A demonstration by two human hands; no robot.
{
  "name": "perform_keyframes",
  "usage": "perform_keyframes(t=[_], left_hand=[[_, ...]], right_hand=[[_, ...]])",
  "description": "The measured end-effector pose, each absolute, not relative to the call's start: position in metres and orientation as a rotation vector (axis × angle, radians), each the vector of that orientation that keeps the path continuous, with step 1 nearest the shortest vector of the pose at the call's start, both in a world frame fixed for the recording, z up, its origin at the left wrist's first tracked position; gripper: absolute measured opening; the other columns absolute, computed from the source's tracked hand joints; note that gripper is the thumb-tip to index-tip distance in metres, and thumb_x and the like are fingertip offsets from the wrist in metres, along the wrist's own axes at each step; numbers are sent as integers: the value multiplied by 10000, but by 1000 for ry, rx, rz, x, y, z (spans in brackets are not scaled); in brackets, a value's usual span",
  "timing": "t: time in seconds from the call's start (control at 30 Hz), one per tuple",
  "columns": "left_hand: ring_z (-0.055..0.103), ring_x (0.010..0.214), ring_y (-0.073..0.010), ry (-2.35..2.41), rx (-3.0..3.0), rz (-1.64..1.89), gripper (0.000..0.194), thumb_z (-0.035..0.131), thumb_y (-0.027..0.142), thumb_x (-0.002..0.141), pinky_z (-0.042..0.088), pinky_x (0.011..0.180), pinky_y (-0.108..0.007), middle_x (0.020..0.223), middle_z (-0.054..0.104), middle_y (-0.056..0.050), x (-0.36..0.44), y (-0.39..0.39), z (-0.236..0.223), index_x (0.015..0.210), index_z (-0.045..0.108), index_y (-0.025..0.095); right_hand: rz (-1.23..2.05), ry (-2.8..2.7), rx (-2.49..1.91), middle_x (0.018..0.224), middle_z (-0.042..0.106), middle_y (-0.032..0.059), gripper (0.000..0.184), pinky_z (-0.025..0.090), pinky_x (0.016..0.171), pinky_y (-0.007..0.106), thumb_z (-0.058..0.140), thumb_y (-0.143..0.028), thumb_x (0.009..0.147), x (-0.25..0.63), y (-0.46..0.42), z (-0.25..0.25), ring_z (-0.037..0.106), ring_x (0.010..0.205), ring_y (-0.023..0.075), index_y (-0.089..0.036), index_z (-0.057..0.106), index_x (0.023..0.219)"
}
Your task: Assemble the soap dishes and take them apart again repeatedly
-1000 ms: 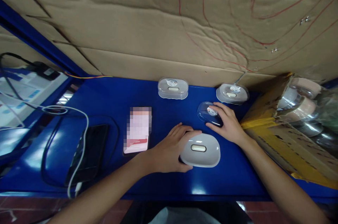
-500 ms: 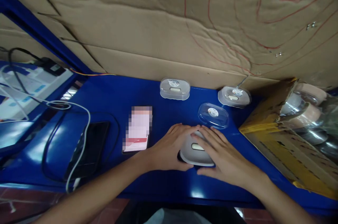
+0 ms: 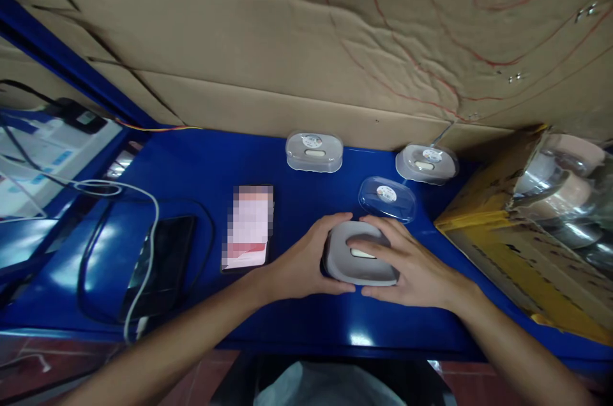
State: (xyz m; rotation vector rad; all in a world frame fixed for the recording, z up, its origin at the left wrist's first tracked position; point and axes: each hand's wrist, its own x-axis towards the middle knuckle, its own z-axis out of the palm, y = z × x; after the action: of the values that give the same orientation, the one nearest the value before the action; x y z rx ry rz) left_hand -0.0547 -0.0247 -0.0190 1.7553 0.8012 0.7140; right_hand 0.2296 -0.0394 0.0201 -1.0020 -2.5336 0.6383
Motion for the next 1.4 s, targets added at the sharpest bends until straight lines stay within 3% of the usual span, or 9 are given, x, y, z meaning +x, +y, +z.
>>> perform_keyframes(t=[0.2, 0.3, 0.6, 0.8, 1.03, 1.23, 1.4], left_hand=[[537, 1529, -377, 733, 1437, 870, 1315, 973, 566, 802, 471, 1263, -599, 1665, 455, -176, -45, -30, -8, 1733, 62, 388], [543, 1534, -376, 694, 1312, 848, 1360, 988, 537, 793, 484, 1253, -600, 1678, 464, -158, -43, -29, -1, 1735, 15, 428], [600, 1475, -391, 621, 1184, 756, 1183, 1010, 501, 767, 536, 1193, -568, 1636, 540, -149, -46, -24, -3, 1698, 291, 375], [639, 1376, -394, 739, 1227, 910, 1087, 1020, 632, 694, 520, 1186, -574, 1473, 628, -156, -38, -30, -6, 1537, 453, 247], [584, 1479, -396, 743, 1159, 913, 1034, 1010, 561, 745, 479, 1251, -578, 1548, 604, -158, -35, -34, -3, 1558, 445, 261], [561, 1526, -398, 714, 1132, 832, 1201, 990, 540, 777, 481, 1262, -602, 1669, 531, -160, -38, -31, -2, 1719, 275, 323], [542, 1544, -396, 715, 1156, 836, 1234, 982, 570, 773, 450, 1285, -611, 1687, 516, -152, -38, -31, -1, 1745, 261, 334]], right_hand=[[678, -2314, -1036, 1704, 459, 151, 771, 533, 1222, 566, 807, -606, 943, 221, -45, 13, 463, 1596, 404, -351, 550, 1625], [676, -2217, -1124, 1699, 467, 150, 745, 542, 1215, 570, 775, -615, 964, 210, -54, 10, 483, 1580, 413, -360, 548, 1627], [730, -2147, -1130, 1744, 436, 120, 674, 536, 1222, 572, 699, -570, 1029, 202, -63, 7, 474, 1592, 408, -396, 522, 1656], [716, -2060, -1145, 1745, 434, 105, 651, 550, 1216, 565, 693, -517, 1044, 198, -68, 3, 514, 1564, 387, -399, 526, 1661], [701, -2113, -1128, 1784, 419, 92, 642, 518, 1237, 608, 626, -474, 1086, 199, -66, 2, 487, 1591, 387, -398, 464, 1703], [701, -2138, -1092, 1839, 317, 67, 653, 460, 1280, 626, 585, -456, 1113, 201, -64, 2, 380, 1660, 380, -403, 394, 1735], [716, -2149, -1074, 1849, 291, 57, 643, 451, 1287, 636, 557, -450, 1126, 203, -63, 4, 371, 1665, 384, -404, 375, 1742]])
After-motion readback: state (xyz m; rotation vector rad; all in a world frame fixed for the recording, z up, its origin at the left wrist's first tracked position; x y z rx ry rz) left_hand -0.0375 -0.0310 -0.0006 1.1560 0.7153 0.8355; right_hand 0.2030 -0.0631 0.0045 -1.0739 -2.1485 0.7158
